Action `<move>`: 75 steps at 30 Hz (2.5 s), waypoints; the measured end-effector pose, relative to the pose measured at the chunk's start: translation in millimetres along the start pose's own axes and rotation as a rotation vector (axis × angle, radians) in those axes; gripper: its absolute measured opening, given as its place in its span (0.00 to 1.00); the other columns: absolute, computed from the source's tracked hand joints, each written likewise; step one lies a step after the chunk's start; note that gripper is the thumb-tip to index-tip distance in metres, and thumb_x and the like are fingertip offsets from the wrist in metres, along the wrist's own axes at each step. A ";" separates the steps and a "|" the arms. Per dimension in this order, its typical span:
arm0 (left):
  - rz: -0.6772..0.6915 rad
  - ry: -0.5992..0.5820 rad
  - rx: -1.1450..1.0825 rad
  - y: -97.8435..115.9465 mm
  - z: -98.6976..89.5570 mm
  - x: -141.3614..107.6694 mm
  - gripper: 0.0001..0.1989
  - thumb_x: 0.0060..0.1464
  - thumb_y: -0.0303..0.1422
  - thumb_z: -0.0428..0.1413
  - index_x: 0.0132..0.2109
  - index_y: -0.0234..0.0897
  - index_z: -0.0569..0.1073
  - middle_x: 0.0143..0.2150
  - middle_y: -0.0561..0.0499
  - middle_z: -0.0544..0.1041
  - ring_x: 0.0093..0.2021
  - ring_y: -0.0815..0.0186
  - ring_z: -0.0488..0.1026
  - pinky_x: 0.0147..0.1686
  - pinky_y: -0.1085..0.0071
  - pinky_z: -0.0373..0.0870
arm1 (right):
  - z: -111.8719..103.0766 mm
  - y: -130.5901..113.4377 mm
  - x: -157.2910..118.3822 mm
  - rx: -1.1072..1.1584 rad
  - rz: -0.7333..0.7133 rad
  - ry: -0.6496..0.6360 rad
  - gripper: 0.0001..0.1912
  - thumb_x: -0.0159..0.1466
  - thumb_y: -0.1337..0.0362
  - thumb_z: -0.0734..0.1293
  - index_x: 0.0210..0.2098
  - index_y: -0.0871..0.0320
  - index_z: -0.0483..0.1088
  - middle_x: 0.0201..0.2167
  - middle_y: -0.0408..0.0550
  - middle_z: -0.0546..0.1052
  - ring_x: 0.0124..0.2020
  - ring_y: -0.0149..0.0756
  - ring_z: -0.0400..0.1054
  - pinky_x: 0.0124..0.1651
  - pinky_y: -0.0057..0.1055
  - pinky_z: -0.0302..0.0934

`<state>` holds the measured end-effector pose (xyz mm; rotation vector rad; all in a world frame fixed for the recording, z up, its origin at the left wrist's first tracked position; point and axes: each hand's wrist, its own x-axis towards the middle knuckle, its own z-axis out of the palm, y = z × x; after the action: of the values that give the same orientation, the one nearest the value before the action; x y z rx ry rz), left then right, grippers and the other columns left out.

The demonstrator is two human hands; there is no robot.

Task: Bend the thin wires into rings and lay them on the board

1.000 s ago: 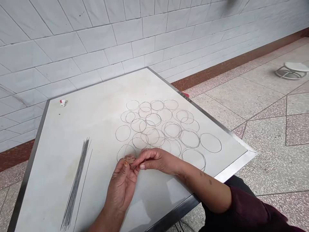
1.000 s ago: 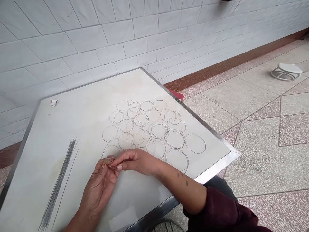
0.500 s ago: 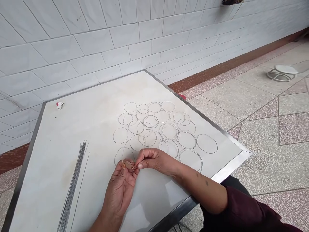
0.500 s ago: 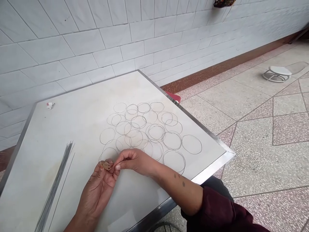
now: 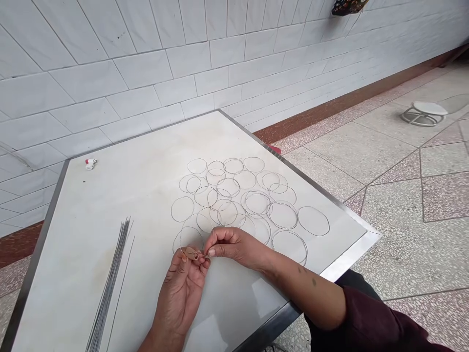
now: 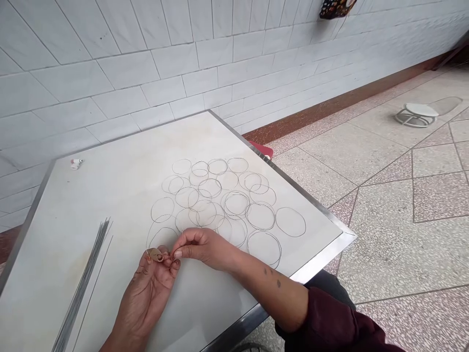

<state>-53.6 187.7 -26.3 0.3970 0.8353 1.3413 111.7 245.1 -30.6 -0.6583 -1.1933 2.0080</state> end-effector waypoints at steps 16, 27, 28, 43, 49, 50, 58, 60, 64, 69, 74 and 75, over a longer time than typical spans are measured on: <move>0.017 0.007 -0.038 0.0 4.2 -2.7 0.08 0.47 0.33 0.68 0.28 0.37 0.76 0.33 0.52 0.71 0.35 0.68 0.68 0.39 0.70 0.73 | -0.1 -2.0 -0.6 -0.017 -0.012 0.007 0.12 0.57 0.59 0.75 0.32 0.60 0.72 0.29 0.41 0.74 0.32 0.28 0.67 0.41 0.29 0.60; 0.063 0.063 -0.022 1.2 1.4 -0.7 0.10 0.47 0.33 0.68 0.28 0.38 0.74 0.29 0.54 0.69 0.35 0.69 0.68 0.40 0.72 0.73 | 1.3 -5.0 -2.4 -0.141 0.003 0.094 0.19 0.57 0.50 0.74 0.30 0.59 0.69 0.27 0.40 0.69 0.30 0.28 0.60 0.36 0.29 0.55; 0.070 0.080 -0.022 1.2 0.8 -0.1 0.10 0.47 0.33 0.68 0.28 0.38 0.74 0.29 0.54 0.69 0.34 0.69 0.68 0.41 0.72 0.73 | 1.2 -4.6 -2.3 -0.162 0.003 0.104 0.19 0.57 0.49 0.74 0.30 0.59 0.69 0.27 0.40 0.69 0.30 0.28 0.59 0.35 0.28 0.54; 0.034 0.117 -0.040 -0.2 4.0 -1.2 0.09 0.47 0.34 0.68 0.30 0.38 0.76 0.32 0.54 0.73 0.35 0.69 0.71 0.46 0.70 0.73 | 4.0 1.7 -3.9 -0.320 -0.150 0.057 0.11 0.62 0.55 0.71 0.34 0.57 0.75 0.34 0.44 0.70 0.35 0.31 0.68 0.38 0.30 0.62; 0.035 0.071 -0.017 -1.1 1.8 0.6 0.07 0.51 0.33 0.66 0.30 0.37 0.75 0.30 0.54 0.70 0.34 0.70 0.69 0.41 0.73 0.73 | 5.6 5.9 -4.0 -0.230 -0.115 0.054 0.14 0.60 0.53 0.73 0.31 0.58 0.74 0.31 0.43 0.72 0.35 0.32 0.70 0.40 0.31 0.64; 0.037 0.073 -0.016 -1.0 1.9 0.8 0.07 0.51 0.33 0.66 0.30 0.38 0.75 0.30 0.54 0.70 0.34 0.70 0.68 0.41 0.73 0.73 | 5.5 6.3 -3.7 -0.211 -0.105 0.058 0.14 0.59 0.53 0.73 0.31 0.58 0.73 0.31 0.43 0.73 0.35 0.32 0.70 0.40 0.31 0.64; 0.037 0.084 -0.028 -0.1 1.8 -0.4 0.08 0.48 0.34 0.67 0.30 0.38 0.77 0.37 0.51 0.73 0.41 0.67 0.71 0.46 0.70 0.73 | 5.2 3.6 -2.1 0.002 0.040 0.025 0.16 0.56 0.54 0.76 0.32 0.60 0.73 0.31 0.43 0.77 0.35 0.31 0.72 0.44 0.32 0.64; 0.026 0.086 -0.027 0.5 2.1 -0.6 0.08 0.48 0.34 0.67 0.30 0.38 0.76 0.37 0.51 0.72 0.39 0.68 0.70 0.43 0.72 0.73 | 5.0 4.1 -1.9 0.022 0.050 0.021 0.16 0.54 0.54 0.76 0.32 0.60 0.73 0.31 0.42 0.76 0.36 0.32 0.72 0.45 0.33 0.63; 0.014 0.100 -0.003 2.7 4.1 -0.3 0.09 0.47 0.34 0.68 0.29 0.37 0.75 0.36 0.52 0.71 0.35 0.69 0.68 0.38 0.73 0.72 | 2.7 4.9 -1.8 -0.019 0.041 0.041 0.16 0.54 0.54 0.77 0.32 0.60 0.73 0.29 0.41 0.75 0.32 0.30 0.68 0.40 0.30 0.60; 0.034 0.139 0.043 4.3 4.3 -0.1 0.11 0.44 0.34 0.69 0.29 0.37 0.75 0.34 0.52 0.70 0.33 0.69 0.67 0.31 0.75 0.70 | -0.4 0.5 -2.5 -0.087 0.053 0.080 0.18 0.54 0.51 0.76 0.30 0.59 0.71 0.27 0.39 0.70 0.29 0.28 0.61 0.35 0.28 0.54; 0.053 0.139 0.015 3.9 0.5 1.8 0.09 0.46 0.32 0.68 0.30 0.36 0.76 0.34 0.52 0.70 0.33 0.70 0.66 0.31 0.76 0.71 | -3.0 -2.4 -3.5 -0.144 0.035 0.093 0.18 0.56 0.51 0.74 0.31 0.59 0.70 0.28 0.40 0.69 0.31 0.29 0.60 0.37 0.29 0.54; 0.059 0.140 0.006 3.9 -0.2 2.3 0.08 0.46 0.31 0.68 0.30 0.36 0.76 0.35 0.52 0.70 0.33 0.70 0.67 0.32 0.76 0.71 | -3.2 -2.3 -3.8 -0.139 0.033 0.094 0.17 0.57 0.51 0.74 0.31 0.58 0.70 0.29 0.40 0.69 0.32 0.29 0.61 0.38 0.30 0.55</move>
<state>-56.4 190.7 -24.4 0.3373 0.9496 1.4345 117.0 244.7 -29.6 -0.8366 -1.2812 1.9115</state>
